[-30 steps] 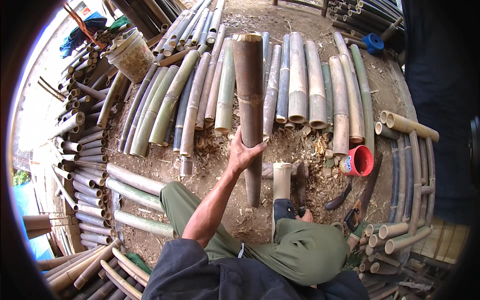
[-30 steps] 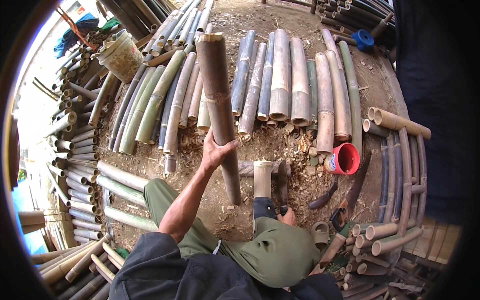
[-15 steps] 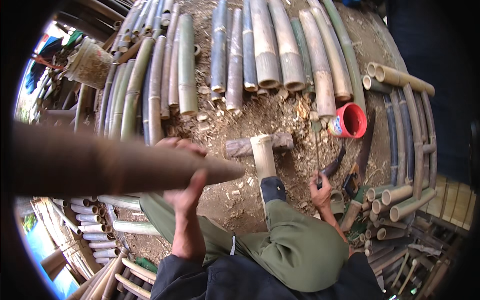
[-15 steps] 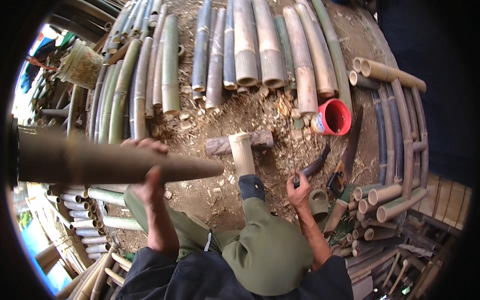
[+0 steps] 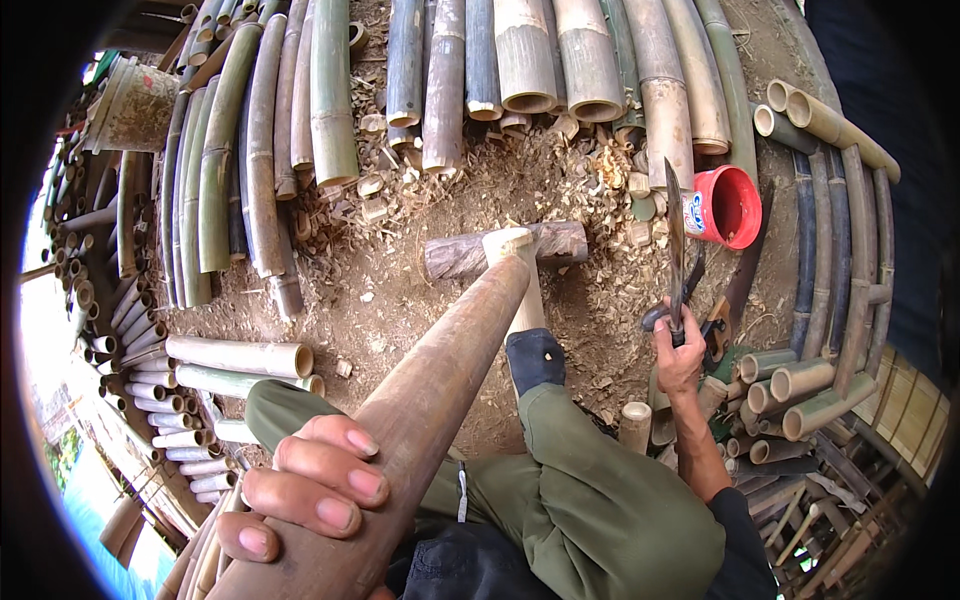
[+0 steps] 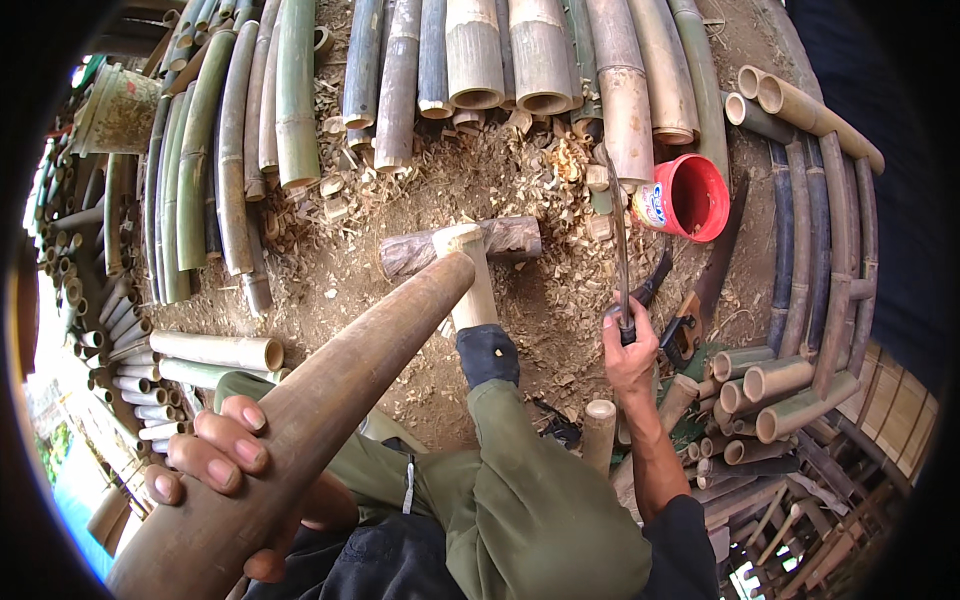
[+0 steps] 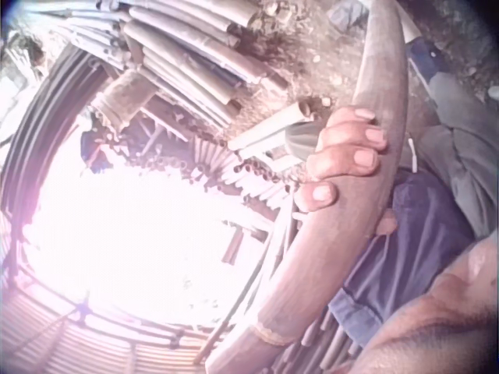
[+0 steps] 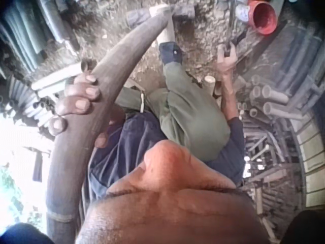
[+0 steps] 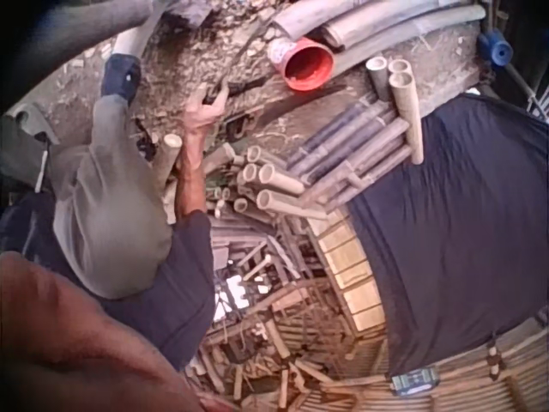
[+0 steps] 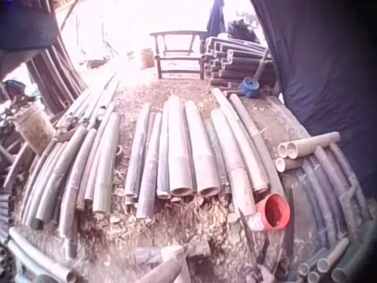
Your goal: The person holds and scrapes bamboo segments with a small blade, then uses a larger knife to smooth the edges and hollow out the center of a piece.
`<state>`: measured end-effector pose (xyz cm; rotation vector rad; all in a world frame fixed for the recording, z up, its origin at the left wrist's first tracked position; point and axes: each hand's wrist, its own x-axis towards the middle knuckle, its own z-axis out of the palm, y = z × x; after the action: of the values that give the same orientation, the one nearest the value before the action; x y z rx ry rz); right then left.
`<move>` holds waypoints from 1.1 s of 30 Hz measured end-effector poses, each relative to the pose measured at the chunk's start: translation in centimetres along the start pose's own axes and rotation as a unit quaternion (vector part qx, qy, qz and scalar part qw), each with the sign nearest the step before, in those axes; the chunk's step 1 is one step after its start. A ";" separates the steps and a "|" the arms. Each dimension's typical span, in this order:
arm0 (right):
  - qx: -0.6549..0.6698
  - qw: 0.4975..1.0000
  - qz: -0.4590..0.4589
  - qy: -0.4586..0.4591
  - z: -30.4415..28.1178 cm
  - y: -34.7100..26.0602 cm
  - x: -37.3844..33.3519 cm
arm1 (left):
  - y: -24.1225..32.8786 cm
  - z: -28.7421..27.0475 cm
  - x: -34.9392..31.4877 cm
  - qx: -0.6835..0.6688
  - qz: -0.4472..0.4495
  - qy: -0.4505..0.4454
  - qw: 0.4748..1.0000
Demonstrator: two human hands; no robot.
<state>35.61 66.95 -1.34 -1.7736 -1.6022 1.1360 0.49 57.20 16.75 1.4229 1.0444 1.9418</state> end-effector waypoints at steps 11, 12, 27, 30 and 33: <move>0.020 0.999 0.040 -0.008 -0.5 1.1 0.2 | 0.2 0.2 0.3 0.006 -0.038 0.015 0.999; 0.018 0.999 0.037 -0.006 -0.7 1.3 0.1 | 0.1 0.2 0.2 0.004 -0.036 0.019 0.999; -0.225 0.948 -0.184 -0.132 -4.6 -0.1 3.7 | -0.6 0.5 -0.6 0.033 0.004 0.098 0.995; -0.372 0.854 -0.286 -0.225 -6.7 -2.5 7.0 | -0.4 0.4 -0.5 0.033 0.005 0.109 0.994; -0.458 0.757 -0.351 -0.306 -6.7 -5.5 9.3 | -0.6 0.1 -0.4 0.026 0.008 0.079 0.997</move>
<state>37.78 78.12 4.36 -0.9400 -3.2555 0.5513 0.73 57.29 16.11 1.3255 1.1648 2.0791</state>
